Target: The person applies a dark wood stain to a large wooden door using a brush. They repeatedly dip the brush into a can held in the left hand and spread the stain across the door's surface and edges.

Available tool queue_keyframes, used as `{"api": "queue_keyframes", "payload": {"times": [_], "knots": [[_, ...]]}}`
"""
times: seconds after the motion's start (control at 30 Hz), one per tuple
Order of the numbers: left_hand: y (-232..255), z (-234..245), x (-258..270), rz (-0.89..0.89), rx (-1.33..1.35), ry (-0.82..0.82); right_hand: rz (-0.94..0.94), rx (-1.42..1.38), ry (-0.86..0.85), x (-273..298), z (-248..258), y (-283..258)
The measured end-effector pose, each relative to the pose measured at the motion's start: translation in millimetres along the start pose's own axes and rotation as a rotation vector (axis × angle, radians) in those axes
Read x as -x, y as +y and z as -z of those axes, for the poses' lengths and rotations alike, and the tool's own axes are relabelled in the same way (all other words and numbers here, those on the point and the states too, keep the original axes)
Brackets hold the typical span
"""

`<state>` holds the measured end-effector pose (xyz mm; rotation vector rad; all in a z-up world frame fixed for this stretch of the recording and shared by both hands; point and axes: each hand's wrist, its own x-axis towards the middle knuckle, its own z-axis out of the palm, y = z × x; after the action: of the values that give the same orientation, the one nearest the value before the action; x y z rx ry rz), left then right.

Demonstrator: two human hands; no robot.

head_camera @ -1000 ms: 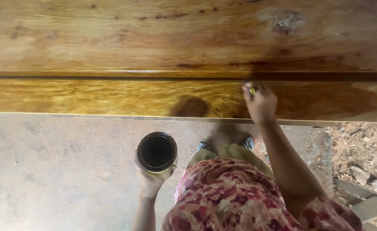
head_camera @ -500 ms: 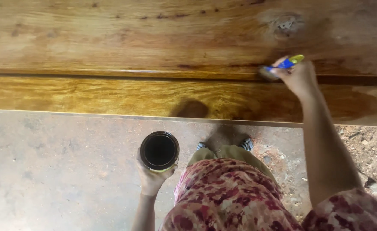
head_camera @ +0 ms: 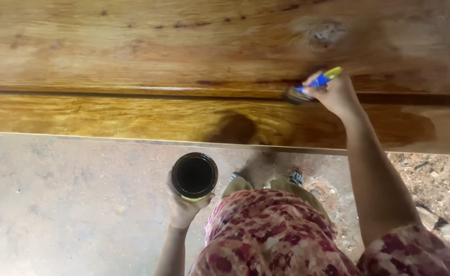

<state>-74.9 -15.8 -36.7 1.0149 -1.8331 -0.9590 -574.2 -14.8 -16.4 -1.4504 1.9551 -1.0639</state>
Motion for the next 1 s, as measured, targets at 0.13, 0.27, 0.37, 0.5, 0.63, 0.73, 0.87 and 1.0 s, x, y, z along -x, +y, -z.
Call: {"api": "queue_keyframes", "payload": {"times": [0.13, 0.27, 0.37, 0.5, 0.63, 0.73, 0.87, 1.0], "knots": [[19.3, -29.7, 1.2, 0.071, 0.127, -0.037, 0.024, 0.014, 0.023, 8.5, 22.2, 38.6], [36.2, -59.3, 11.5, 0.04, 0.06, -0.033, -0.027, 0.024, 0.024, 40.2, 66.1, 126.5], [44.9, -83.7, 18.6, 0.004, 0.011, -0.026, -0.007, 0.038, 0.027, 66.7, 115.7, 166.6], [71.2, -109.9, 25.6, 0.051, 0.102, -0.045, -0.256, -0.08, 0.092, 102.0, 172.5, 195.3], [79.4, -129.1, 39.9, 0.076, 0.008, -0.016, -0.577, -0.087, 0.247, 143.8, 222.6, 194.7], [82.0, -140.3, 48.7, 0.071, -0.08, -0.008, -0.597, -0.166, 0.311, 164.6, 240.2, 155.1], [66.1, -165.8, 62.9, 0.059, 0.046, -0.051, -0.583, -0.714, 0.417, 177.2, 144.6, 193.6], [73.9, -181.2, 59.1, 0.011, -0.044, -0.089, -0.529, -1.132, 0.482, 157.3, 49.3, 113.2]]}}
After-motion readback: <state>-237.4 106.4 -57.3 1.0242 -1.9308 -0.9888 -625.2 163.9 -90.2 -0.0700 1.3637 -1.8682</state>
